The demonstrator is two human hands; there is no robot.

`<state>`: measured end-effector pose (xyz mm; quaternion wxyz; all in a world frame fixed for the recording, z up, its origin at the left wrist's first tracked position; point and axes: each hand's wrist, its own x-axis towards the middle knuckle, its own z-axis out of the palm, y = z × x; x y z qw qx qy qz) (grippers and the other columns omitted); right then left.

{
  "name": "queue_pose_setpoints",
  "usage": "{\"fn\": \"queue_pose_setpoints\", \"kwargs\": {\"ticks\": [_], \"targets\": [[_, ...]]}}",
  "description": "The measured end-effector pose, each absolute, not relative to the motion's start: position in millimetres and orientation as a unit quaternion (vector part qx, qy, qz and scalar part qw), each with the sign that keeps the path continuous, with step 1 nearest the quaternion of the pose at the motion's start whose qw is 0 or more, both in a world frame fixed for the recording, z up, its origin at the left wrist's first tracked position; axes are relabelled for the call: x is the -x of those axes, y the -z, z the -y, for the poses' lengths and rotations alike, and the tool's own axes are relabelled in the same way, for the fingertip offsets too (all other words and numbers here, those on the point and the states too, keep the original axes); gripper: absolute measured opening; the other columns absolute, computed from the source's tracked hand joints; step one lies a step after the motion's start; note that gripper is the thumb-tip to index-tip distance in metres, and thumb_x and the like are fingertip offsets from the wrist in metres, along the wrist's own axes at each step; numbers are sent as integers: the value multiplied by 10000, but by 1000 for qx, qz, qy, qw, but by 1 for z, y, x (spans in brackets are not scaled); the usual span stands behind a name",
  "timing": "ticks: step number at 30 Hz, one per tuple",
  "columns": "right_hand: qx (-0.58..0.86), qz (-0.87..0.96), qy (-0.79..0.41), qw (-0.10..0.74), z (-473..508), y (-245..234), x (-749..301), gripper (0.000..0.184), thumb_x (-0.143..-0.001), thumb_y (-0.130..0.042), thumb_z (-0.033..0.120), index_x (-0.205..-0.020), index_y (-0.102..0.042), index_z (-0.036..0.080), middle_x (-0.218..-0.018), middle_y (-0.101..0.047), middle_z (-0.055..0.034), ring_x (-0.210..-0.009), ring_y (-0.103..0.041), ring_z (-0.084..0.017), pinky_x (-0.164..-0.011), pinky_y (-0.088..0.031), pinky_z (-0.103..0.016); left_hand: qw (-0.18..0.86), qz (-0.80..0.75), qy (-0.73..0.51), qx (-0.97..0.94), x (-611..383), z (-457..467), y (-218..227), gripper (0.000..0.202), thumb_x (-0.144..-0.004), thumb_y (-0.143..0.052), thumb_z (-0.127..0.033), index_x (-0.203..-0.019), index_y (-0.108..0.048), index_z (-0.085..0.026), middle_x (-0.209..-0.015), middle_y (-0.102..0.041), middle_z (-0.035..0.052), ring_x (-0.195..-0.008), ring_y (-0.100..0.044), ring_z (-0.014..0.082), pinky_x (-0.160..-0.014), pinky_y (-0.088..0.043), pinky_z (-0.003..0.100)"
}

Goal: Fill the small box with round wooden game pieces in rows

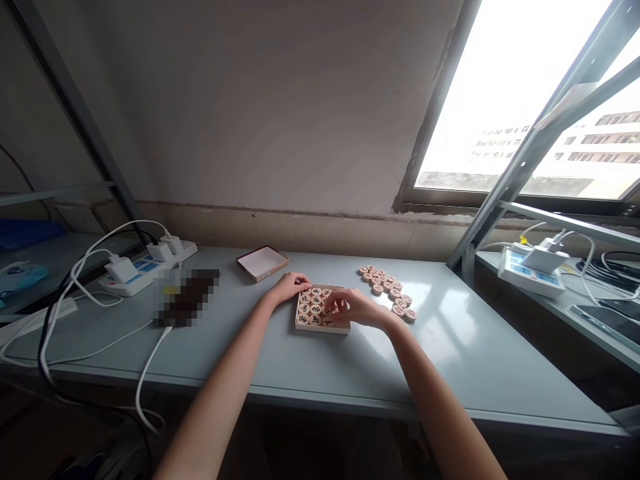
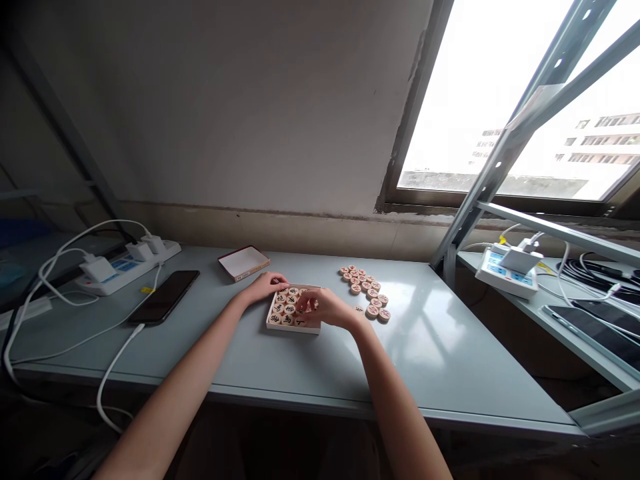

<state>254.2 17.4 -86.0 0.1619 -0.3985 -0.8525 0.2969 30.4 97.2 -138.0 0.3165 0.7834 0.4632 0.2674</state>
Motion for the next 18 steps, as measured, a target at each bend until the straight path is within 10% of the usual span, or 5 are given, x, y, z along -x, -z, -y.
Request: {"fn": "queue_pose_setpoints", "kwargs": {"ticks": [12,18], "targets": [[434,866,-218,121,-19,88,-258,380,-835,-433,424,-638,-636,169,-636,-570,-19,-528,-396,-90,-514,-291,-232,317,-466,-262,-783,-31,-96,137,348,-714,-526,-431,-857,-665,-146,-898,-671,79,-841,-590,219,-743,-442,297],[692,718,30,64,-25,88,-285,398,-836,-415,476,-693,-637,177,-701,-604,-101,-667,-553,-193,-571,-347,-278,325,-467,-263,-779,-31,-95,136,349,-715,-536,-437,-858,-661,-145,-915,-668,90,-870,-587,226,-755,-448,304]]}}
